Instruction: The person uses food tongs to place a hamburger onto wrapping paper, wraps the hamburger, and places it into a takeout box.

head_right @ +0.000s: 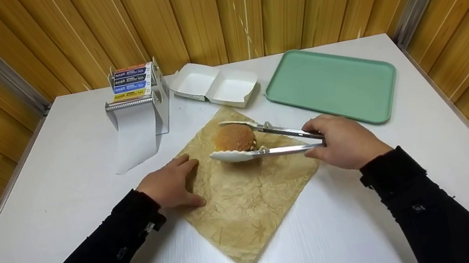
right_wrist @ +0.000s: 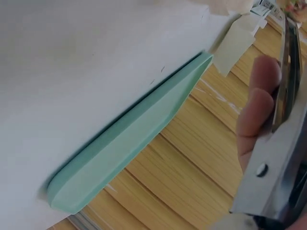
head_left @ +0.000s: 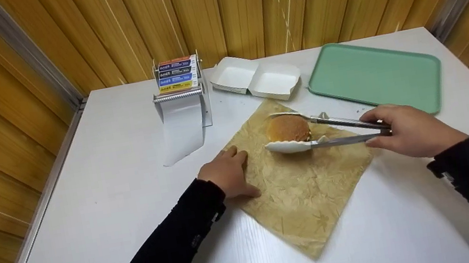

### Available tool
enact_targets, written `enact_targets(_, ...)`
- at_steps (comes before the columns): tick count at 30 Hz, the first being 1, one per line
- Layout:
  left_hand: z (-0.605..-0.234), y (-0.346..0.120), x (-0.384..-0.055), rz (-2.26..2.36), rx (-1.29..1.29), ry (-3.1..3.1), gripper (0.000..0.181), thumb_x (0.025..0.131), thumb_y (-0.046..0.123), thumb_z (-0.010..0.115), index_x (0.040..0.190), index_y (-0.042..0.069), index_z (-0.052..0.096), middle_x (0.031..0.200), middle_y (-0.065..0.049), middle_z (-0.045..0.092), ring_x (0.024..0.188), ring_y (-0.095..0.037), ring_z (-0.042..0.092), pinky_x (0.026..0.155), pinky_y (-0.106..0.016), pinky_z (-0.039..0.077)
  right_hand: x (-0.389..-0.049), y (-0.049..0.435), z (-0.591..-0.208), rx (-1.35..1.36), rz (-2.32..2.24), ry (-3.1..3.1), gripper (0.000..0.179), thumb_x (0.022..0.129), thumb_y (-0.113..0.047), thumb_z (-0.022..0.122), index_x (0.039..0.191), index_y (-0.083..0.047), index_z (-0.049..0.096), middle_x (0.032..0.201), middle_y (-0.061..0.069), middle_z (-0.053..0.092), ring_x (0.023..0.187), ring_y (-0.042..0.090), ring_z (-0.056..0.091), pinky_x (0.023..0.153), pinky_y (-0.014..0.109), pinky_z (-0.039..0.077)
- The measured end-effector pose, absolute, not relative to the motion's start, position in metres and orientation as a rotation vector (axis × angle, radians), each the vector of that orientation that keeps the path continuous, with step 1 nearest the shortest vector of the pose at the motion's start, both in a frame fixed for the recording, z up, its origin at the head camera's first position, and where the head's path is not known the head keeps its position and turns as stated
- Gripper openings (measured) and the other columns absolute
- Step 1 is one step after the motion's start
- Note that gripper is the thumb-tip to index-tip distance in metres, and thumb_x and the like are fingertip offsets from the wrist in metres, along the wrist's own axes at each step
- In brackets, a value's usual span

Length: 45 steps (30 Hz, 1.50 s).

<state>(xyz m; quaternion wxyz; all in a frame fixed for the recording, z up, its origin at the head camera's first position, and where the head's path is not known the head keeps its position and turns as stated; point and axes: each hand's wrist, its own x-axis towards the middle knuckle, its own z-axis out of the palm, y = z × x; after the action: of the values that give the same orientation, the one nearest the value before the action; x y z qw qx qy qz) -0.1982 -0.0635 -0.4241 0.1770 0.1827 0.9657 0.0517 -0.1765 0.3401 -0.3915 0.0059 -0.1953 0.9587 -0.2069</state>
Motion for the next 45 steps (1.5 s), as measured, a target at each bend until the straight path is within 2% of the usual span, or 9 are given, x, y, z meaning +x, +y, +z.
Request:
enact_targets(7,-0.425,-0.064,-0.198,0.143,0.520,2.727,0.106,0.080,0.066,0.083,0.163,0.017,0.039,0.173,-0.012,0.031,0.160,-0.033,0.030,0.117,-0.056,0.046,-0.175,0.335,-0.397,-0.675,-0.620,2.924,0.040,0.090,-0.021,0.084,0.126,-0.011,0.070,0.109,0.003,0.073,0.089,0.014,0.062,0.076,0.030,0.051)
enact_targets(17,-0.424,-0.064,-0.198,0.140,0.524,2.729,0.107,0.079,0.067,0.083,0.163,0.015,0.040,0.172,-0.012,0.032,0.160,-0.032,0.031,0.115,-0.057,0.048,-0.175,0.332,-0.402,-0.669,-0.635,2.874,0.041,0.090,-0.022,0.085,0.127,-0.011,0.069,0.113,0.005,0.072,0.094,0.017,0.063,0.080,0.034,0.052)
enact_targets(25,-0.425,-0.065,-0.199,0.154,0.521,2.733,0.107,0.078,0.066,0.084,0.162,0.015,0.041,0.172,-0.013,0.033,0.159,-0.032,0.032,0.113,-0.058,0.048,-0.175,0.330,-0.401,-0.656,-0.622,2.870,0.050,0.088,-0.026,0.087,0.131,-0.011,0.068,0.122,0.008,0.072,0.106,0.023,0.066,0.090,0.044,0.054)
enact_targets(33,-0.426,-0.065,-0.199,0.172,0.526,2.737,0.106,0.078,0.066,0.084,0.162,0.016,0.042,0.171,-0.011,0.034,0.159,-0.031,0.033,0.112,-0.058,0.050,-0.176,0.335,-0.395,-0.649,-0.795,2.874,0.050,0.090,-0.025,0.086,0.134,-0.012,0.067,0.115,0.006,0.071,0.087,0.010,0.059,0.074,0.025,0.050)
enact_targets(38,-0.426,-0.064,-0.199,0.167,0.521,2.730,0.106,0.079,0.066,0.084,0.162,0.017,0.041,0.172,-0.011,0.032,0.159,-0.033,0.032,0.113,-0.058,0.048,-0.178,0.341,-0.394,-0.559,-0.904,2.976,0.049,0.091,-0.021,0.084,0.135,-0.006,0.066,0.110,0.012,0.069,0.080,0.005,0.056,0.069,0.019,0.046)
enact_targets(41,-0.425,-0.064,-0.199,0.157,0.516,2.725,0.107,0.079,0.066,0.084,0.163,0.017,0.040,0.173,-0.011,0.031,0.160,-0.033,0.031,0.114,-0.058,0.047,-0.181,0.346,-0.394,-0.420,-0.926,3.052,0.051,0.094,-0.027,0.081,0.136,-0.003,0.065,0.114,0.018,0.070,0.084,0.011,0.056,0.069,0.017,0.043)
enact_targets(45,-0.425,-0.064,-0.200,0.150,0.512,2.720,0.108,0.079,0.067,0.083,0.163,0.017,0.039,0.173,-0.011,0.030,0.160,-0.034,0.030,0.115,-0.059,0.047,-0.188,0.356,-0.396,-0.196,-0.884,3.131,0.054,0.099,-0.037,0.074,0.138,-0.001,0.063,0.121,0.024,0.070,0.095,0.027,0.059,0.078,0.028,0.043)
